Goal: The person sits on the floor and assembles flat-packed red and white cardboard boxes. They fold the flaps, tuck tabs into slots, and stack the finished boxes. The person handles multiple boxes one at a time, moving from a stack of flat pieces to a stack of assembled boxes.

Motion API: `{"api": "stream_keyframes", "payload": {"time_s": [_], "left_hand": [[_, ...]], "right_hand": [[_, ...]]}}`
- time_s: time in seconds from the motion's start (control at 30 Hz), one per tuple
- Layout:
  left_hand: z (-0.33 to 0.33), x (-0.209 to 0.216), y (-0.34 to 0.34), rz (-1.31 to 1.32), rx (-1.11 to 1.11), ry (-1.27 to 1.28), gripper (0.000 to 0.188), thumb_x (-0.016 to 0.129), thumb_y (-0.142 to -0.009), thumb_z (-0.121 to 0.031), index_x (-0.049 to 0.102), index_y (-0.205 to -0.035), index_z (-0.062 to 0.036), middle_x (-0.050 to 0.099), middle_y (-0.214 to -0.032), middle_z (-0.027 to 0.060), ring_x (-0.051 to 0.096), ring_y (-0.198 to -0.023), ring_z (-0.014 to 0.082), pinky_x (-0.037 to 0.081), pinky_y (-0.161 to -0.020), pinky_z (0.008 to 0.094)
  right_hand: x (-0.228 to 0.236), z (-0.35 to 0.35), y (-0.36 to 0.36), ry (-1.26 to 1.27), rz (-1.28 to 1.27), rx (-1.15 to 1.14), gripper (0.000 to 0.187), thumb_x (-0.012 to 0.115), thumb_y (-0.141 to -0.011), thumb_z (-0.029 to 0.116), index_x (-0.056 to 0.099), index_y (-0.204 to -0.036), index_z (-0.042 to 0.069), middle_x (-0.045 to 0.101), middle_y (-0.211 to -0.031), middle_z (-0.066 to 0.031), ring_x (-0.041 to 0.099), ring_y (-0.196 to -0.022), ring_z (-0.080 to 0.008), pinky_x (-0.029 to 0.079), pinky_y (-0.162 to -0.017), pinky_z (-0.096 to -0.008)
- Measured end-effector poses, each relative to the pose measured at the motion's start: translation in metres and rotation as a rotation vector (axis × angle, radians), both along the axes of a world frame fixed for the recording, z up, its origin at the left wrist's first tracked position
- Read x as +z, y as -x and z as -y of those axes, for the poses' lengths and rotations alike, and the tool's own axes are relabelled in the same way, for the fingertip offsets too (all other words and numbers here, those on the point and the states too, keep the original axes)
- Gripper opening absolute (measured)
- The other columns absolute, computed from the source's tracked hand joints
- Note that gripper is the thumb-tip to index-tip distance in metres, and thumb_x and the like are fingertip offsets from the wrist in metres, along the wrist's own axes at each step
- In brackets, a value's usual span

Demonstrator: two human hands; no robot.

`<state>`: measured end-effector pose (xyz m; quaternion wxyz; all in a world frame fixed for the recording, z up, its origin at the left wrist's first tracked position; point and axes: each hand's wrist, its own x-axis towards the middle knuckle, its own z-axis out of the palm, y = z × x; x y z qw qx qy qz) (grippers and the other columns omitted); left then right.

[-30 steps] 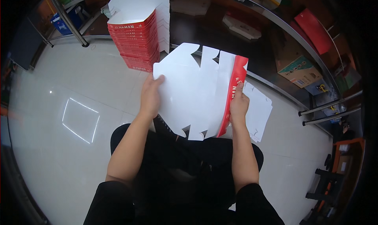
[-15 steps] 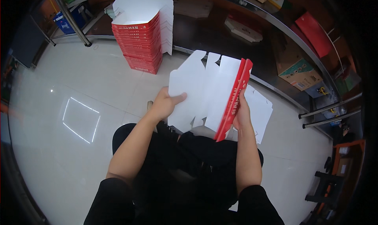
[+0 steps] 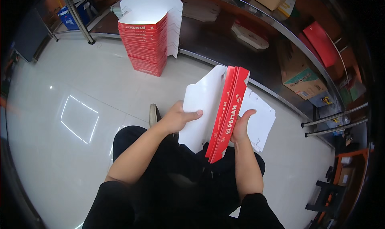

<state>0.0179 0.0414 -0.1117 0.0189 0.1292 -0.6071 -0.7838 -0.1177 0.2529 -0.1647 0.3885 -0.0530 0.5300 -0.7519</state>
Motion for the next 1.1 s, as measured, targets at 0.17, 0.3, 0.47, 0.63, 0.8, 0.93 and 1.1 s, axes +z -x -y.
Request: {"api": "stream_keyframes", "payload": {"time_s": [0.17,0.3,0.47,0.63,0.8,0.93,1.1], "left_hand": [[-0.004,-0.007,0.001,-0.052,0.050,-0.170,0.047,0.071,-0.096,-0.028,0.061,-0.127,0.0053,0.070,-0.110,0.0143,0.067,-0.101,0.0211,0.053,-0.090,0.0371],[-0.003,-0.011,0.004,0.064,0.062,-0.129,0.053,0.061,-0.101,-0.042,0.060,-0.126,0.0046,0.069,-0.112,0.0156,0.067,-0.100,0.0201,0.052,-0.091,0.0353],[-0.011,-0.014,0.007,0.025,-0.013,0.011,0.064,0.053,-0.102,-0.057,0.061,-0.126,0.0022,0.069,-0.114,0.0143,0.066,-0.101,0.0172,0.051,-0.093,0.0334],[0.002,-0.013,0.010,-0.118,0.117,0.193,0.053,0.058,-0.102,-0.045,0.062,-0.129,0.0002,0.071,-0.114,0.0134,0.066,-0.104,0.0179,0.051,-0.092,0.0349],[0.035,-0.017,0.017,-0.176,0.348,0.867,0.040,0.064,-0.097,-0.032,0.064,-0.123,-0.0012,0.072,-0.090,0.0233,0.072,-0.086,0.0351,0.054,-0.077,0.0436],[0.043,-0.019,0.015,-0.158,0.388,1.214,0.029,0.065,-0.095,-0.029,0.068,-0.115,-0.0078,0.069,-0.076,0.0214,0.067,-0.072,0.0429,0.052,-0.068,0.0505],[0.036,-0.018,0.014,-0.235,0.338,1.231,0.021,0.065,-0.094,-0.027,0.070,-0.109,-0.0126,0.068,-0.071,0.0169,0.066,-0.067,0.0404,0.052,-0.065,0.0483]], "right_hand": [[0.024,0.012,-0.005,0.123,0.022,-0.173,0.083,0.026,-0.097,0.077,0.053,-0.135,0.008,0.067,-0.109,-0.0081,0.070,-0.094,-0.0183,0.060,-0.080,-0.0330],[0.023,0.025,-0.013,0.041,-0.074,-0.214,0.071,0.029,-0.104,0.065,0.052,-0.134,0.005,0.065,-0.109,-0.0078,0.068,-0.093,-0.0178,0.058,-0.081,-0.0335],[-0.004,0.046,-0.016,-0.028,-0.097,-0.306,0.068,0.032,-0.106,0.061,0.055,-0.133,0.003,0.066,-0.112,-0.0081,0.065,-0.101,-0.0168,0.052,-0.093,-0.0338],[-0.015,0.039,-0.002,0.123,-0.057,-0.309,0.064,0.037,-0.106,0.057,0.053,-0.136,0.003,0.066,-0.113,-0.0069,0.066,-0.100,-0.0184,0.052,-0.094,-0.0335],[0.009,0.018,0.022,0.028,-0.087,-0.417,0.068,0.053,-0.099,0.056,0.049,-0.142,0.003,0.063,-0.129,-0.0126,0.064,-0.115,-0.0259,0.056,-0.094,-0.0408],[0.039,-0.020,0.050,0.098,-0.231,-0.017,0.066,0.057,-0.100,0.047,0.049,-0.142,-0.004,0.064,-0.129,-0.0147,0.063,-0.117,-0.0238,0.053,-0.096,-0.0384],[0.027,-0.026,0.051,-0.386,-0.539,0.176,0.054,0.071,-0.092,0.014,0.053,-0.137,-0.008,0.068,-0.123,-0.0193,0.064,-0.115,-0.0295,0.046,-0.103,-0.0396]]}}
